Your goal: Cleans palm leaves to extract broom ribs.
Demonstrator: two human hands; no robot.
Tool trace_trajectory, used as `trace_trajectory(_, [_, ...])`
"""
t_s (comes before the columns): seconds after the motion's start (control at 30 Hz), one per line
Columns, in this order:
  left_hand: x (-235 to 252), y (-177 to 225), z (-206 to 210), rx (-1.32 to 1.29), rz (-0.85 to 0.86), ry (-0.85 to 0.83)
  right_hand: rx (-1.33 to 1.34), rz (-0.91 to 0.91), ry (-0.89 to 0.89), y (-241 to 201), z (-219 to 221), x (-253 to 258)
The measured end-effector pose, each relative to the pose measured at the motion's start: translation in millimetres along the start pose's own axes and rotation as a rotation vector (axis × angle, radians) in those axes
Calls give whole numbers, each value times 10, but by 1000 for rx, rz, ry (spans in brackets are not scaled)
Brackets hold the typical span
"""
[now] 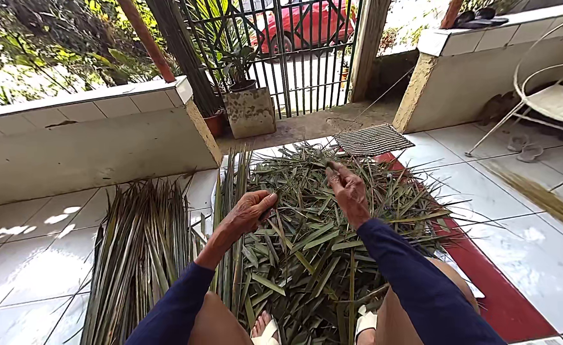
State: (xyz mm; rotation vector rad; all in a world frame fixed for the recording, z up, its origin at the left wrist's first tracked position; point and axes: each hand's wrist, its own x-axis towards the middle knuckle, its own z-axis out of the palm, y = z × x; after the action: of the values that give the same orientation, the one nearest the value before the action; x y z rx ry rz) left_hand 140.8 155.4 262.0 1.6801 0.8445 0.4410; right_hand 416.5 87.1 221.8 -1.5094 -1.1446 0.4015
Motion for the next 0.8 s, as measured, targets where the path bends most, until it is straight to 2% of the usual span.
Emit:
trace_trajectory(0.13, [145, -15, 86, 224, 90, 83, -21, -8, -228, -118, 281, -299])
trace_trajectory(0.23, [197, 16, 159, 335, 135, 118, -45, -8, -279, -105, 379, -358])
trace_trajectory(0.57, [262, 15, 256, 555, 214, 207, -144, -35, -203, -91, 334, -352])
trace_trajectory(0.8, [201, 59, 273, 577, 237, 267, -165, 0, -117, -125, 223, -272])
